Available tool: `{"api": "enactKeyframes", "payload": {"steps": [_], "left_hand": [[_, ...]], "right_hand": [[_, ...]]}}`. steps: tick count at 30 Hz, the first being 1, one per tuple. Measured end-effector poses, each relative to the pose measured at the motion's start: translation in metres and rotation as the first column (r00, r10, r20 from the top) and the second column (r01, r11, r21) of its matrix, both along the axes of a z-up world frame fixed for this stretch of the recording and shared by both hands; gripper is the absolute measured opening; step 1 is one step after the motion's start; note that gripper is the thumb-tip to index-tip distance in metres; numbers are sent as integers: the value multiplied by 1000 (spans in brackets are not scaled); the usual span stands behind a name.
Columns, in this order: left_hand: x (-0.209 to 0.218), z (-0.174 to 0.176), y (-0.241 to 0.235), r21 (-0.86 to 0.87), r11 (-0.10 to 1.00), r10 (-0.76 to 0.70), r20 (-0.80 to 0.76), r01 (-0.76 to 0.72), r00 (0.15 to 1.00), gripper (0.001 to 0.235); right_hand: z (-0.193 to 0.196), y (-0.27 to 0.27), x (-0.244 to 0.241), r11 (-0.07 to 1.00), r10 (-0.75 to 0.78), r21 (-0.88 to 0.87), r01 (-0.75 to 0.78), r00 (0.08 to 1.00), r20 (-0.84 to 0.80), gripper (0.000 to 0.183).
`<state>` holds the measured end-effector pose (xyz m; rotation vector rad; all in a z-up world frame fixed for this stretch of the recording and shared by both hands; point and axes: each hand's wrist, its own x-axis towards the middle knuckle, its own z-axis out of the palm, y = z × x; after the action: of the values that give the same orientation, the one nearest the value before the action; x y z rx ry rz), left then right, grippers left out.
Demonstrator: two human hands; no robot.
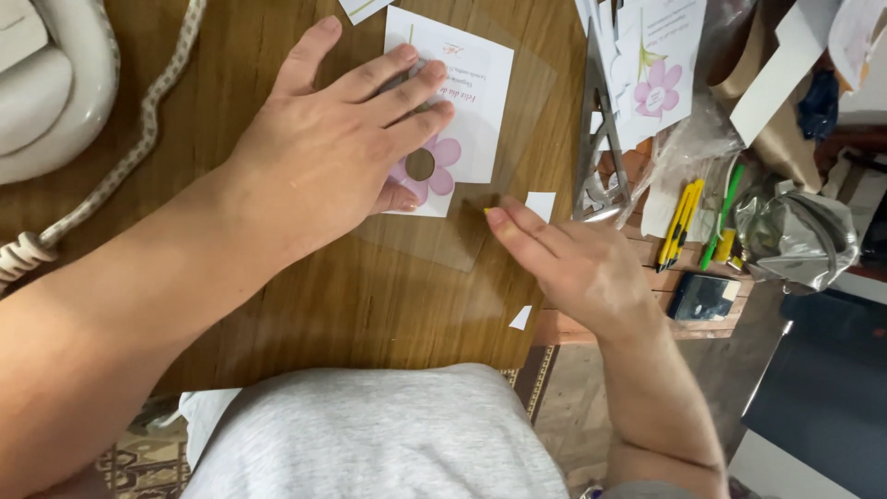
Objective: Cutting out printed paper designs using a utility knife, ruler, and scissors
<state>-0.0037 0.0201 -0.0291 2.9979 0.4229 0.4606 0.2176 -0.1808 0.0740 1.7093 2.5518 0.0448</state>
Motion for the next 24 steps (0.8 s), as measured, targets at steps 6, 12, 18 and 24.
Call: {"api": "enactKeyframes", "payload": {"steps": [6, 12, 18, 24], "left_hand": [[8, 27, -11, 210, 957, 181, 102, -199, 978, 79], [13, 26, -24, 260, 935, 242, 32, -242, 970, 93], [6, 26, -19, 180, 959, 202, 100, -217, 974, 79], [7, 25, -18, 194, 954, 207, 121, -227, 971, 80]], "right_hand": [[-23, -39, -17, 817, -508, 46, 575, 753, -418, 28], [-22, -20, -65, 586, -780, -259, 768, 449, -436, 37], [-38, -15, -80, 693, -679, -102, 714, 599, -425, 31], [-34, -11, -85, 684, -694, -144, 715, 576, -433, 30]]}}
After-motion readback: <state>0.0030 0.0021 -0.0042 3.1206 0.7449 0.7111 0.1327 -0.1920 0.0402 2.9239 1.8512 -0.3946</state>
